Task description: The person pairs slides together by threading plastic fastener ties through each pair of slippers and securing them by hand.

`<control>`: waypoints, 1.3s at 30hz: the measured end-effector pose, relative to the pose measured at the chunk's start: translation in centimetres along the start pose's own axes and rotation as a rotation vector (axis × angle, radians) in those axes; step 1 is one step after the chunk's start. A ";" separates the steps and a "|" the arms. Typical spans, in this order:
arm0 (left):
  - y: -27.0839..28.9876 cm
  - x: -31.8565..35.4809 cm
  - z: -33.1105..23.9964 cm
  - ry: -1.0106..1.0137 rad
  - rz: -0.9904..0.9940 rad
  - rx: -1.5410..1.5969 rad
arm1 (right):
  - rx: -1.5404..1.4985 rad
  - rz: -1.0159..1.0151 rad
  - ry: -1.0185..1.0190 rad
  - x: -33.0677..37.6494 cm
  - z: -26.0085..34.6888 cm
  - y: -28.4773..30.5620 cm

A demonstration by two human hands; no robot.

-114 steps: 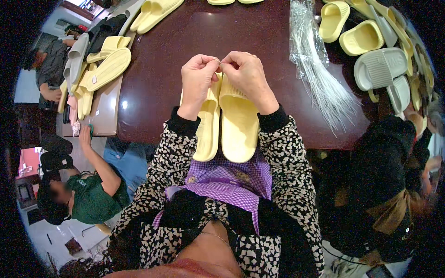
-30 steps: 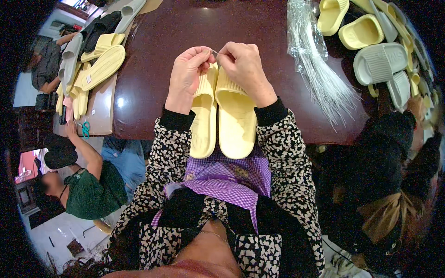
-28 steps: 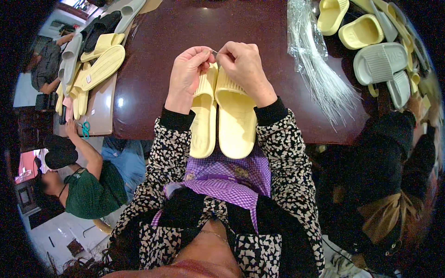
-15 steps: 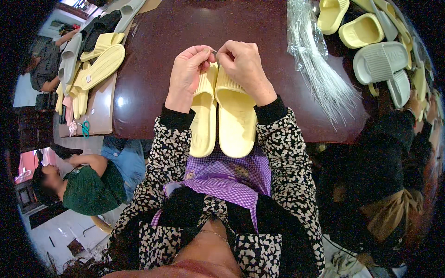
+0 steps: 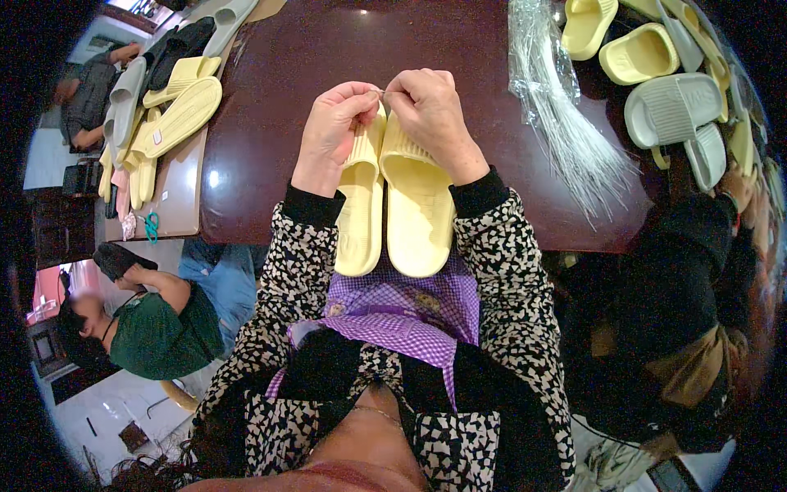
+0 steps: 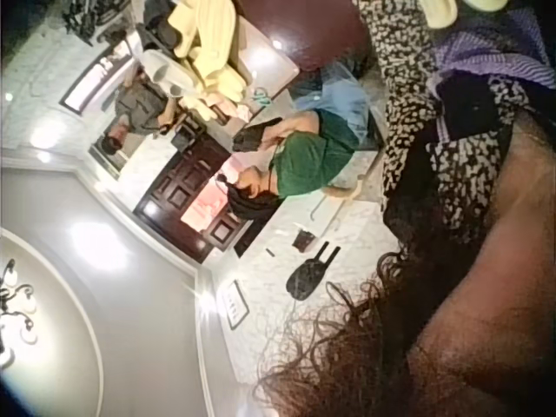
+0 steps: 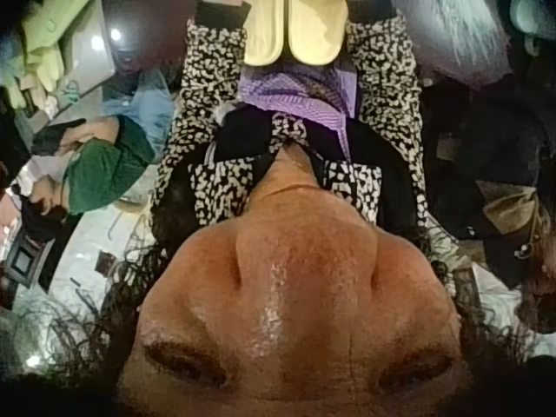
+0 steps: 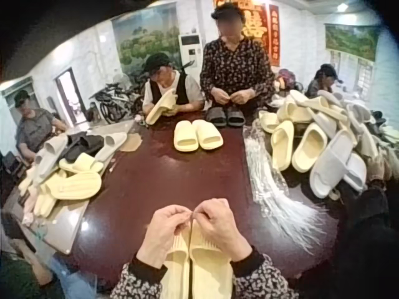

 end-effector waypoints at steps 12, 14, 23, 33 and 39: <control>0.5 -0.4 -0.5 -0.066 -0.070 -0.029 | 0.097 -0.025 0.010 -0.2 -0.6 0.0; 0.3 -0.2 -1.4 -0.096 -0.082 -0.016 | 0.048 -0.116 -0.008 -0.1 -0.9 1.2; 6.2 8.6 -5.0 -0.445 -0.443 -0.609 | -0.094 0.157 -0.240 8.6 3.4 2.2; 6.5 11.7 0.7 -0.312 -0.425 -0.551 | 0.301 0.587 -0.454 7.1 1.1 -3.8; 7.6 12.2 2.0 -0.316 -0.421 -0.294 | 0.348 0.293 -0.354 7.3 0.9 -1.7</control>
Point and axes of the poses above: each hand's wrist, its own x-axis away from the middle knuckle, its own y-axis out of the back of the hand, z = x × y, the point moved 9 cm from there along -x, towards the middle knuckle, and after that the axes turned 8 degrees about z, right-handed, at the moved point
